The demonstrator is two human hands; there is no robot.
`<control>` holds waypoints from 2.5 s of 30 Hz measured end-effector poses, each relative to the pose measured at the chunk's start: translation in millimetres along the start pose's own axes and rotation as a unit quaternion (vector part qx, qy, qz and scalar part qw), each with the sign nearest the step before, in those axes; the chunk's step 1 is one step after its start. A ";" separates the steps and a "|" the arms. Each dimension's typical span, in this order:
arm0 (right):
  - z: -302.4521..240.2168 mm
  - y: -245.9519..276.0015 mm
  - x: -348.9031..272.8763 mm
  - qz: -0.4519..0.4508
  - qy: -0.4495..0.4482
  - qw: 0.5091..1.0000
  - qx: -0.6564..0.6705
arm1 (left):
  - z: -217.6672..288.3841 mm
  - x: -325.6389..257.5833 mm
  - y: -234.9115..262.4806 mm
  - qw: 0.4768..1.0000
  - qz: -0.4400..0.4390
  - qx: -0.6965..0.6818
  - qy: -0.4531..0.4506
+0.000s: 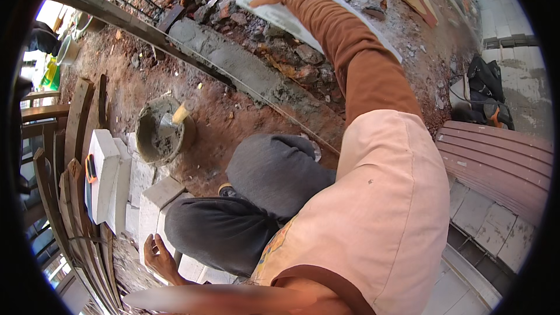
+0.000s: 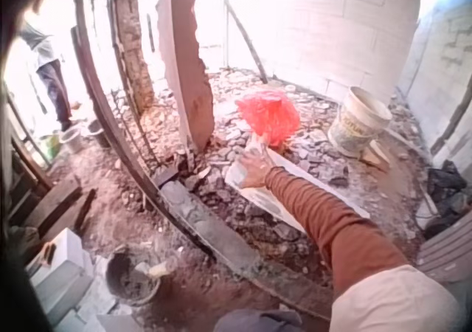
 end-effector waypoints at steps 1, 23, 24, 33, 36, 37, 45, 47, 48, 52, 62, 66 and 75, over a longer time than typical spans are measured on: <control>5.1 -8.0 -4.4 -0.036 -0.053 0.998 0.010 | 1.5 -4.4 1.6 1.000 0.010 0.004 -0.001; -379.2 144.3 -29.8 -0.085 0.292 0.938 0.164 | 5.0 11.6 -58.8 0.992 -0.026 -0.124 -0.016; -393.1 139.2 -20.6 -0.114 0.294 0.936 0.156 | 1.0 7.8 -58.4 0.992 -0.026 -0.125 -0.007; -406.2 134.5 19.5 0.140 0.395 0.906 -0.054 | -43.9 -5.0 -64.6 0.972 -0.011 -0.227 0.066; -408.0 117.1 27.1 0.176 0.394 0.901 -0.041 | -46.5 -4.9 -65.5 0.966 -0.026 -0.244 0.082; -413.4 105.8 23.8 0.112 0.445 0.889 0.008 | -46.7 -5.4 -64.6 0.967 -0.026 -0.239 0.080; -400.4 87.4 31.2 -0.151 0.386 0.897 0.151 | -51.3 -8.9 -72.7 0.966 -0.038 -0.245 0.074; -384.3 96.4 35.5 -0.233 0.363 0.861 0.269 | -54.3 -9.0 -74.8 0.966 -0.042 -0.238 0.090; -375.8 101.2 32.9 -0.248 0.336 0.838 0.353 | -55.6 -8.5 -75.6 0.968 -0.040 -0.232 0.092; -330.2 120.5 0.7 -0.244 0.262 0.798 0.486 | -60.9 -6.9 -81.0 0.968 -0.040 -0.225 0.108; -154.9 191.1 -196.2 -0.114 -0.079 0.771 0.621 | -55.6 -3.7 -94.0 0.947 -0.071 -0.253 0.186; -136.0 169.7 -250.8 -0.095 -0.208 0.733 0.641 | -47.3 -5.0 -94.2 0.948 -0.057 -0.265 0.164; -205.8 5.3 -149.8 -0.104 -0.211 0.876 0.421 | -49.3 -12.4 -96.6 0.961 -0.033 -0.198 0.190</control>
Point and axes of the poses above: each hand's wrist, its own x-axis towards the middle knuckle, its own y-axis out of the back of the hand, z = x × y, the point moved 3 cm from there along x, towards the middle knuckle, and after that the axes turned 7 degrees about y, right-handed, at the moved point
